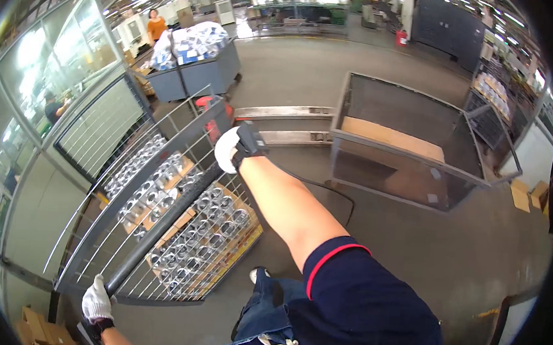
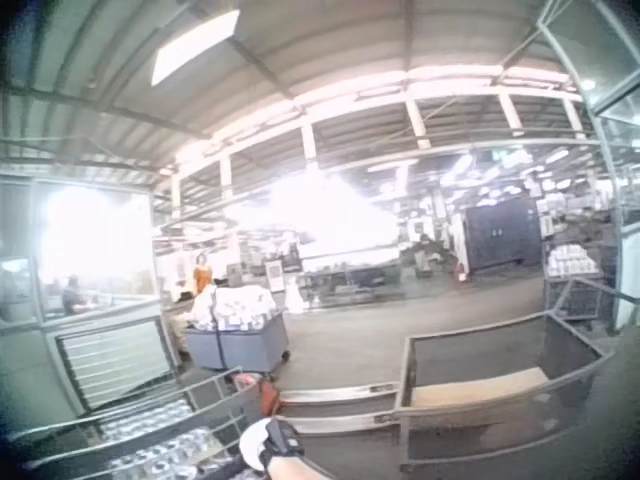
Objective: Operating a control panel, moving cages of metal pistons, and discarding flattened cardboard into a scrap bin.
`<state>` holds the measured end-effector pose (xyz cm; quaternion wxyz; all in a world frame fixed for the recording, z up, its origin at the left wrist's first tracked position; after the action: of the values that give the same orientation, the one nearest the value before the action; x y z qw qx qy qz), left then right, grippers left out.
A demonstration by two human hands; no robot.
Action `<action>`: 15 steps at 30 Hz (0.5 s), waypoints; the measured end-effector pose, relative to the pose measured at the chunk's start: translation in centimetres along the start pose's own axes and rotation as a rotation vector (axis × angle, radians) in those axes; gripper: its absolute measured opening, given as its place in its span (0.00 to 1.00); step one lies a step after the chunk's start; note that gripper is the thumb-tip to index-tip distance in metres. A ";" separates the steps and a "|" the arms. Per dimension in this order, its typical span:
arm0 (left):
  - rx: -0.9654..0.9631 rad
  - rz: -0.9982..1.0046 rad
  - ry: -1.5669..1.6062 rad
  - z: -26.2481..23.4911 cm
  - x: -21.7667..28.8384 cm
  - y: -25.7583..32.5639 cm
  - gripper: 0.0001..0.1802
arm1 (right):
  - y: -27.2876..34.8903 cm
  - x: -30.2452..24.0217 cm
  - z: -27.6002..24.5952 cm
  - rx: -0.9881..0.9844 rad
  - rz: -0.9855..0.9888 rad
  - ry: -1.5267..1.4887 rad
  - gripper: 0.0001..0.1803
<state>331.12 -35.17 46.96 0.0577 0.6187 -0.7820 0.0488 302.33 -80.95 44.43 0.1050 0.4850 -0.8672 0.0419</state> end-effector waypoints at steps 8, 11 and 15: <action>0.083 0.185 -0.446 -0.7 5.6 4.5 0.39 | -3.7 4.3 5.4 -0.007 0.117 -0.157 0.13; 0.381 0.598 -0.612 1.2 5.6 5.9 0.26 | -2.0 5.8 4.3 0.104 0.092 -0.172 0.12; 0.446 0.634 -0.495 1.7 5.5 8.8 0.28 | 0.6 8.0 4.1 0.258 0.100 -0.195 0.08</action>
<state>321.24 -38.67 46.05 -0.2833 0.3392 -0.8933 0.0818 297.17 -88.04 42.21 -0.0451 0.4523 -0.8838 0.1106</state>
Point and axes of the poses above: each hand's wrist, its own y-axis away from the middle knuckle, its own z-axis out of the palm, x = y × z, the point moved 8 cm from there along -y, towards the middle knuckle, and after that the axes turned 9 degrees about -z, right-handed, at the moved point
